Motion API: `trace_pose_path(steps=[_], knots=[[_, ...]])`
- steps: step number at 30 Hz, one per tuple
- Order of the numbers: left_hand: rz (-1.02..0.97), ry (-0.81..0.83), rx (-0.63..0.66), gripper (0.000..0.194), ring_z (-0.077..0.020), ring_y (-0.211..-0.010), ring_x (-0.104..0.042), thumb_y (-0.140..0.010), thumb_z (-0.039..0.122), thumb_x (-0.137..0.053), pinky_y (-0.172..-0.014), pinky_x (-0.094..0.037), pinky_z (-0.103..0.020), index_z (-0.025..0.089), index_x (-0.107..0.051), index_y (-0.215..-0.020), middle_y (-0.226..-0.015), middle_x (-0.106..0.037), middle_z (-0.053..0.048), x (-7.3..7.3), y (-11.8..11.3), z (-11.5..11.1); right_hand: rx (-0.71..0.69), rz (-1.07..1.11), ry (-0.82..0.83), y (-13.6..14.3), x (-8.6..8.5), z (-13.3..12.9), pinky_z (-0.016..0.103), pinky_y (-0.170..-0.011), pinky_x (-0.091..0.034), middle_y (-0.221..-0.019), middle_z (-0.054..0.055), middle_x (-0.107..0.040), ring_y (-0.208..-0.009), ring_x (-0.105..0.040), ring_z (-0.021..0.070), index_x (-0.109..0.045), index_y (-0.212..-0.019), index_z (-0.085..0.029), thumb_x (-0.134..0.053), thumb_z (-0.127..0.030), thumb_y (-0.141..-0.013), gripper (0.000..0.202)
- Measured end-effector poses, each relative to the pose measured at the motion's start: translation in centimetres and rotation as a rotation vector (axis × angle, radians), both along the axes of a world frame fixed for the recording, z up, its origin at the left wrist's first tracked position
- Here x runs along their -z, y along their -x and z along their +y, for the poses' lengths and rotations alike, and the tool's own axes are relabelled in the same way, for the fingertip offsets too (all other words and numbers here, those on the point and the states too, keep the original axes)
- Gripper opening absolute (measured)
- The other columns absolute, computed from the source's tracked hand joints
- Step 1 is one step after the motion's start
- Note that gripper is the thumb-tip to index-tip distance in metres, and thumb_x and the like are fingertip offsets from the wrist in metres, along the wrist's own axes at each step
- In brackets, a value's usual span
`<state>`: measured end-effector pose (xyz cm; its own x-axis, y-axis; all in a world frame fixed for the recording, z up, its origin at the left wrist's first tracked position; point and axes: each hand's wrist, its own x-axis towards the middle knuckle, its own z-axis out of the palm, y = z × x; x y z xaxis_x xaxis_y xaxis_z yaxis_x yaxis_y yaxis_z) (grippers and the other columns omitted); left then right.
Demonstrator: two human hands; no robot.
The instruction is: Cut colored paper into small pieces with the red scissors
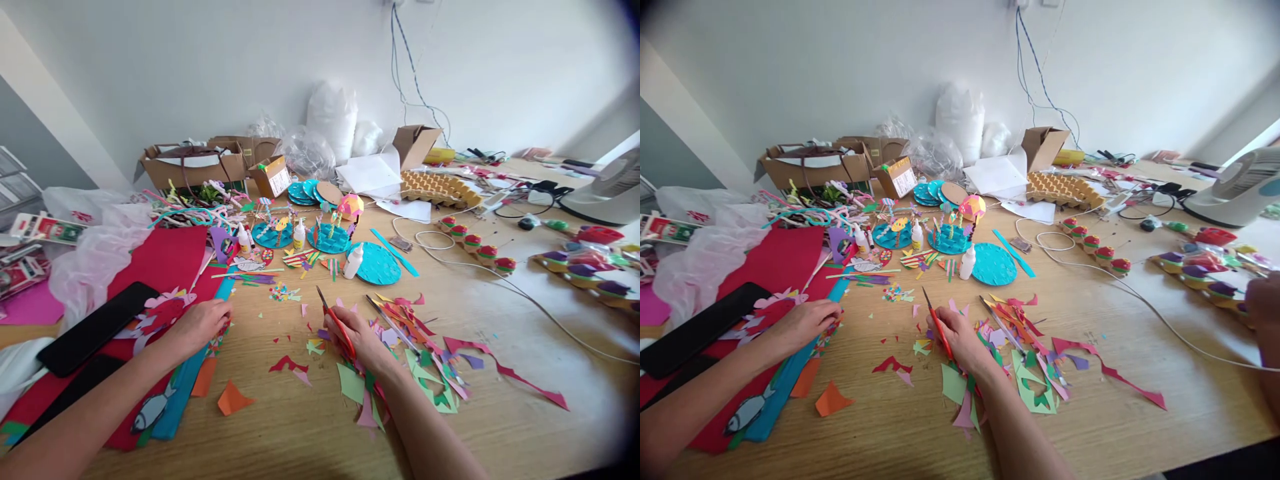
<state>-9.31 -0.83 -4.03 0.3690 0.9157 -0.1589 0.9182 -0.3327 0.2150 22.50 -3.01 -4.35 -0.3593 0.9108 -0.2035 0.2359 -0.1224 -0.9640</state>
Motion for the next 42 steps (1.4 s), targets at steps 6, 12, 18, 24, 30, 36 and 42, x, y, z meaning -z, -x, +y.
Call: trace_pose_path(steps=[6,12,18,24,30,36,42], knots=[[0.012,0.004,-0.006,0.022,-0.0168,-0.081,-0.060,-0.079,0.010,-0.043,-0.071,-0.043,-0.025,0.021,-0.063,-0.079,-0.083,-0.064,-0.002,-1.1,0.2,-0.3,0.003,0.029,0.041,0.2,0.2,0.0,0.020,-0.039,-0.029,-0.051,-0.006,-0.040,-0.042,-0.040,0.0079,-0.039,-0.065,-0.020,-0.044,-0.054,-0.082,0.038],[0.042,0.005,0.073,0.022,-0.0197,-0.080,-0.059,-0.084,0.013,-0.040,-0.070,-0.043,-0.028,0.017,-0.061,-0.080,-0.084,-0.062,-0.006,-1.9,-3.2,-1.2,-0.002,0.005,0.010,0.0,0.3,0.0,0.020,-0.042,-0.030,-0.052,-0.006,-0.041,-0.045,-0.040,0.0083,-0.039,-0.062,-0.020,-0.048,-0.052,-0.082,0.038],[0.041,0.048,0.204,0.015,-0.0200,-0.082,-0.060,-0.084,0.015,-0.045,-0.069,-0.044,-0.027,0.018,-0.060,-0.084,-0.085,-0.063,-0.005,-0.2,-8.5,-2.7,0.000,-0.029,-0.021,-0.1,0.1,0.2,0.021,-0.043,-0.030,-0.052,-0.005,-0.043,-0.046,-0.040,0.0090,-0.040,-0.064,-0.020,-0.044,-0.054,-0.083,0.039],[0.076,0.049,0.200,0.020,-0.0217,-0.082,-0.060,-0.085,0.012,-0.040,-0.070,-0.044,-0.030,0.016,-0.060,-0.084,-0.085,-0.064,-0.008,-0.4,-9.6,-2.8,-0.007,-0.047,-0.043,-0.2,-0.2,0.1,0.021,-0.044,-0.030,-0.053,-0.005,-0.045,-0.047,-0.041,0.0094,-0.040,-0.064,-0.020,-0.043,-0.054,-0.084,0.039],[0.078,0.033,0.167,0.026,-0.0206,-0.083,-0.060,-0.084,0.007,-0.035,-0.072,-0.044,-0.030,0.017,-0.059,-0.084,-0.086,-0.063,-0.008,0.1,-9.7,-3.1,-0.012,-0.065,-0.058,-0.2,-0.3,0.1,0.021,-0.044,-0.030,-0.052,-0.005,-0.044,-0.047,-0.040,0.0095,-0.041,-0.063,-0.020,-0.045,-0.052,-0.083,0.038],[0.049,0.018,0.168,0.028,-0.0208,-0.086,-0.059,-0.083,0.003,-0.034,-0.075,-0.043,-0.030,0.016,-0.059,-0.085,-0.088,-0.063,-0.008,0.5,-9.6,-3.2,-0.008,-0.069,-0.069,-0.2,-0.3,0.1,0.022,-0.044,-0.029,-0.052,-0.005,-0.044,-0.047,-0.040,0.0096,-0.042,-0.064,-0.020,-0.044,-0.051,-0.083,0.037],[0.034,0.042,0.159,0.024,-0.0207,-0.079,-0.061,-0.085,0.010,-0.037,-0.068,-0.043,-0.028,0.017,-0.060,-0.080,-0.082,-0.064,-0.007,0.1,-9.5,-2.8,-0.016,-0.069,-0.074,-0.2,-0.2,0.1,0.021,-0.044,-0.028,-0.054,-0.004,-0.044,-0.048,-0.040,0.0094,-0.041,-0.064,-0.020,-0.044,-0.052,-0.083,0.038]])
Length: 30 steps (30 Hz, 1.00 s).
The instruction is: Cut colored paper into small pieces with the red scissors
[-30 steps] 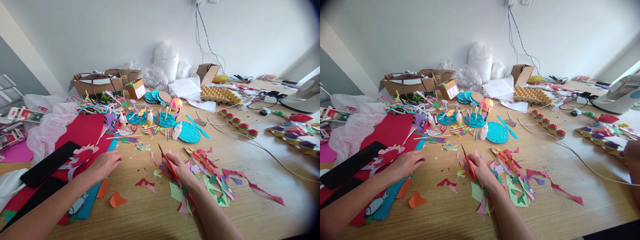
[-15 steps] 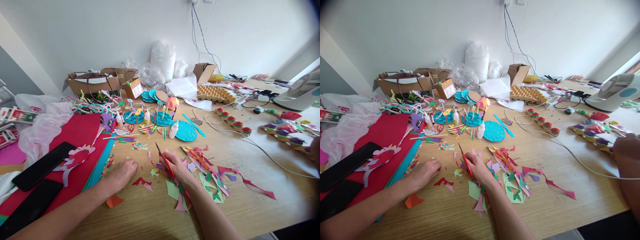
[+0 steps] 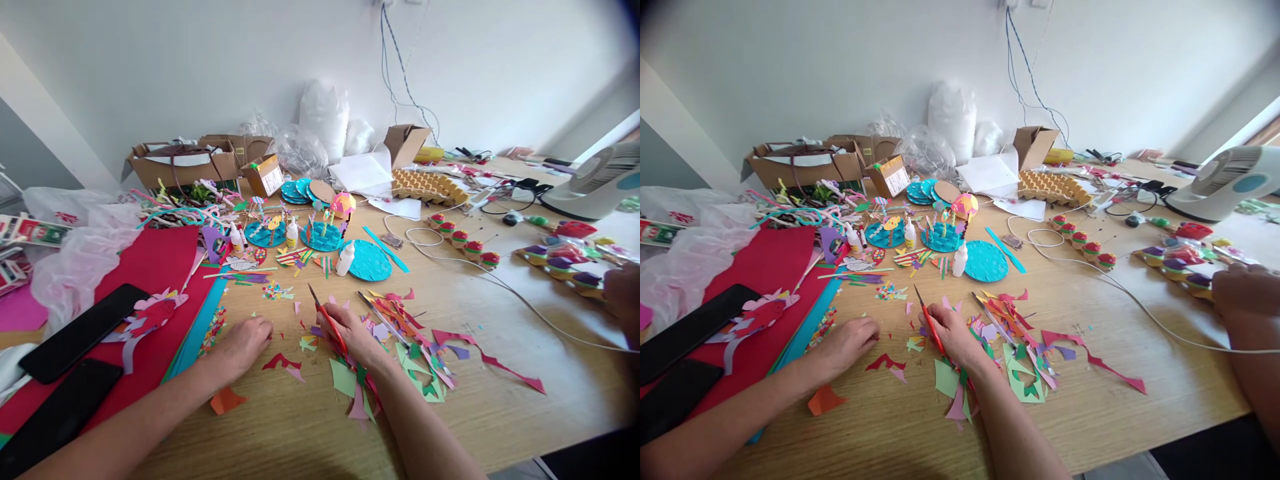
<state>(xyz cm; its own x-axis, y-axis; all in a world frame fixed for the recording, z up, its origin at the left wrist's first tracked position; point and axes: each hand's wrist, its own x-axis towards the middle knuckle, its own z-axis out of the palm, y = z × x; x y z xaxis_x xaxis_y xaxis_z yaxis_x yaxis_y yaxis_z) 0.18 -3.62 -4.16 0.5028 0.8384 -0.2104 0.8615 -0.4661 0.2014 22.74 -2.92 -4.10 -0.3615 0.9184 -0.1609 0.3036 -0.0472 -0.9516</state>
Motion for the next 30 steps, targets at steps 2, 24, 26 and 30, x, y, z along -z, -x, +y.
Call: trace_pose_path(steps=[2,24,26,30], knots=[[-0.001,-0.006,-0.013,0.024,-0.0216,-0.080,-0.061,-0.085,0.010,-0.037,-0.069,-0.043,-0.030,0.016,-0.060,-0.081,-0.083,-0.064,-0.008,0.0,-0.1,-0.1,-0.005,0.001,-0.002,0.0,0.1,0.0,0.021,-0.045,-0.028,-0.054,-0.004,-0.044,-0.049,-0.040,0.0094,-0.041,-0.064,-0.020,-0.044,-0.052,-0.084,0.038],[-0.007,-0.012,-0.066,0.025,-0.0186,-0.081,-0.060,-0.084,0.008,-0.034,-0.071,-0.043,-0.027,0.018,-0.056,-0.078,-0.084,-0.064,-0.006,-0.4,0.9,0.4,-0.010,-0.031,-0.032,0.0,0.0,-0.1,0.021,-0.045,-0.030,-0.056,-0.004,-0.042,-0.050,-0.040,0.0095,-0.041,-0.064,-0.020,-0.042,-0.050,-0.084,0.036],[-0.004,-0.029,-0.094,0.023,-0.0189,-0.082,-0.059,-0.083,0.008,-0.035,-0.072,-0.042,-0.028,0.018,-0.056,-0.078,-0.085,-0.064,-0.006,-0.6,2.4,1.1,-0.014,-0.036,-0.028,0.0,-0.1,-0.1,0.021,-0.046,-0.030,-0.056,-0.004,-0.043,-0.050,-0.040,0.0095,-0.041,-0.065,-0.020,-0.042,-0.050,-0.084,0.036],[0.026,-0.065,-0.173,0.020,-0.0203,-0.078,-0.058,-0.083,0.013,-0.037,-0.068,-0.042,-0.029,0.018,-0.055,-0.077,-0.081,-0.061,-0.006,-0.8,6.4,2.0,-0.026,-0.046,-0.013,0.1,-0.5,-0.2,0.021,-0.045,-0.029,-0.053,-0.005,-0.043,-0.049,-0.040,0.0094,-0.041,-0.064,-0.020,-0.043,-0.050,-0.084,0.036]])
